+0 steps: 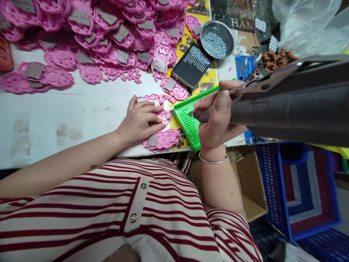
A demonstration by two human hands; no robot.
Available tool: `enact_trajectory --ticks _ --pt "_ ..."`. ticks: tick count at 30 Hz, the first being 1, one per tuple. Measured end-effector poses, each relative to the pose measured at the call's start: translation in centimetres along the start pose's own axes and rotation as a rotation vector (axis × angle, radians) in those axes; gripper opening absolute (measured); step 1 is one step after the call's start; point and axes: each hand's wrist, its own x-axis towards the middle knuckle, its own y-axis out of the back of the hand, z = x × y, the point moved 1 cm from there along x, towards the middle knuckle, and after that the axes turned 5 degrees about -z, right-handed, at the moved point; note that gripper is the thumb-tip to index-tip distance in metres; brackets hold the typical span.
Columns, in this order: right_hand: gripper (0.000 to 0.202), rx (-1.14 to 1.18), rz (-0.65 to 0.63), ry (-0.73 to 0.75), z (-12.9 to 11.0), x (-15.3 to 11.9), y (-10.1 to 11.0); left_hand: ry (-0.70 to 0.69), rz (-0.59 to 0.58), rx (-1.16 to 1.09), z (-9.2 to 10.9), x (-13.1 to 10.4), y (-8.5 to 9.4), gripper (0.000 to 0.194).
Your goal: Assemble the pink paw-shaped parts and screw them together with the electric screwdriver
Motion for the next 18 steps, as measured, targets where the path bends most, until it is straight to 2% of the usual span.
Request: enact_trajectory --ticks 4,9,14,18 --pt "0.021 0.088 -0.012 -0.011 -1.3 -0.2 -1.8 -0.009 -0.006 0.013 0.0 0.1 0.0 0.019" --pt "0.024 0.063 -0.186 -0.058 -0.9 -0.5 -2.9 0.005 -0.036 0.034 0.1 0.2 0.2 0.02" --pt "0.021 0.161 -0.105 -0.015 -1.0 -0.3 -3.1 0.013 -0.049 0.034 0.2 0.3 0.3 0.019" --pt "0.018 0.275 -0.123 -0.015 -1.2 -0.2 -3.6 0.016 -0.05 0.034 0.2 0.4 0.3 0.019"
